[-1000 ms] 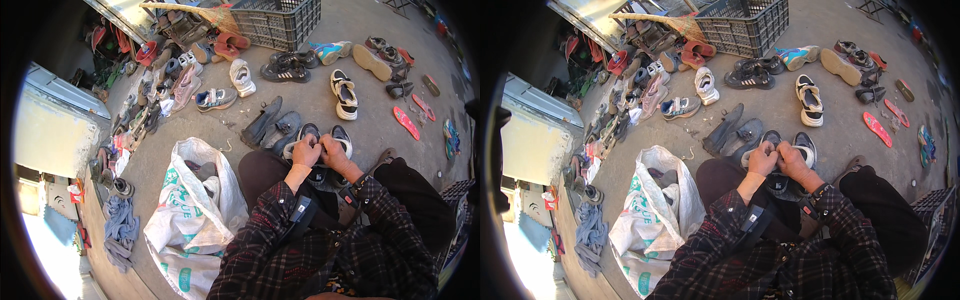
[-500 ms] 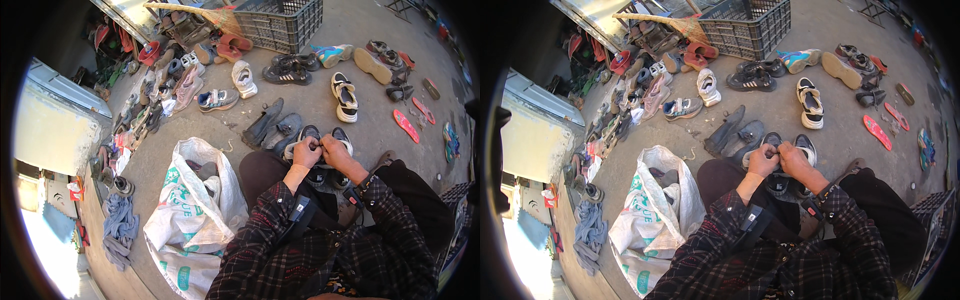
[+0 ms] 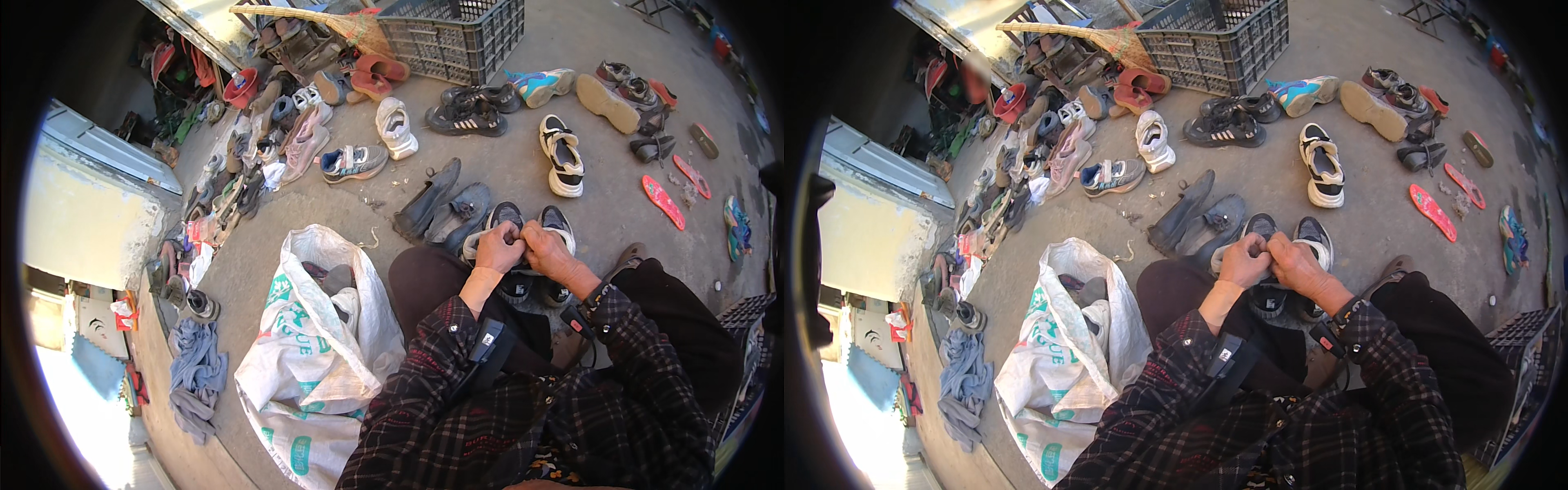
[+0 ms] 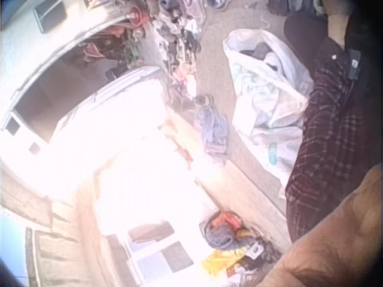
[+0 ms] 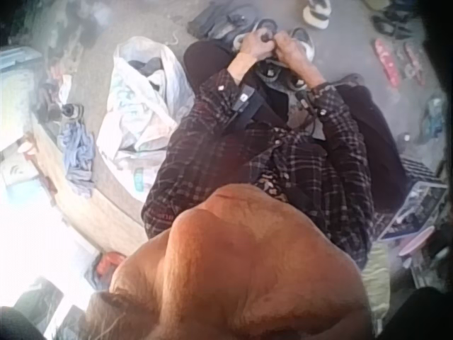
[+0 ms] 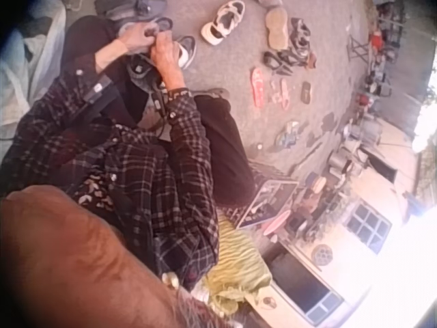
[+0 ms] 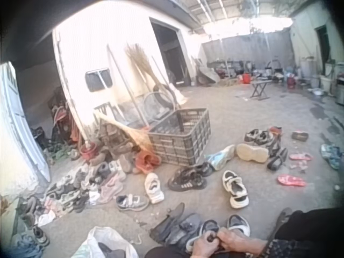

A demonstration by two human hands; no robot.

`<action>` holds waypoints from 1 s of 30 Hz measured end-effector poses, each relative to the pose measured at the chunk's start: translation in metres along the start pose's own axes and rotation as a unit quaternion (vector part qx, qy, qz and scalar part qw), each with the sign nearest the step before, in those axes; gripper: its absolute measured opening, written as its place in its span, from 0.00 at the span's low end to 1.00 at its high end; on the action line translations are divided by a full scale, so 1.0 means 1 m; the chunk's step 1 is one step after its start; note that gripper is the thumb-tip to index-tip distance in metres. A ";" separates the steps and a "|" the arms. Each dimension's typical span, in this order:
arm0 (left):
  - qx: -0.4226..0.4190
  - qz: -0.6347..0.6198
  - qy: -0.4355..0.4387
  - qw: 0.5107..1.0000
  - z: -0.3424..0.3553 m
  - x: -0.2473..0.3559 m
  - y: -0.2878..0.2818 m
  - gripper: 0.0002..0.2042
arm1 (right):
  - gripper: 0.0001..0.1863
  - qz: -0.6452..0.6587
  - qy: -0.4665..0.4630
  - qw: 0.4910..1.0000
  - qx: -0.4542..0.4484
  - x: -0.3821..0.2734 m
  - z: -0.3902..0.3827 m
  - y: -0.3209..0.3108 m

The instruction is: The person sits on the ground and repairs a white sneaker by hand. They repeatedly thread a black lace or cord through the eyelets, pull it tight, and adjust the fit. The person works on one shoe at a time and does not use any tools.

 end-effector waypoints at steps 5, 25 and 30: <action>0.027 0.016 -0.006 0.999 0.001 -0.003 -0.003 0.06 | 0.08 0.067 0.043 0.994 0.075 0.003 -0.001 0.004; -0.014 -0.034 -0.035 0.999 -0.002 -0.012 0.003 0.06 | 0.04 0.074 0.217 0.973 0.022 0.002 0.048 -0.056; -0.017 -0.052 -0.039 0.998 0.000 -0.021 0.008 0.05 | 0.07 0.281 0.065 0.914 0.287 -0.071 0.111 -0.227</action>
Point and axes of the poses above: each hand's wrist, its own z-axis towards the middle knuckle, its own y-axis out of the palm, x = y × z, the point moved 6 cm from there along z, towards the middle knuckle, and after that the axes turned 12 degrees about x, right-handed, at the moved point
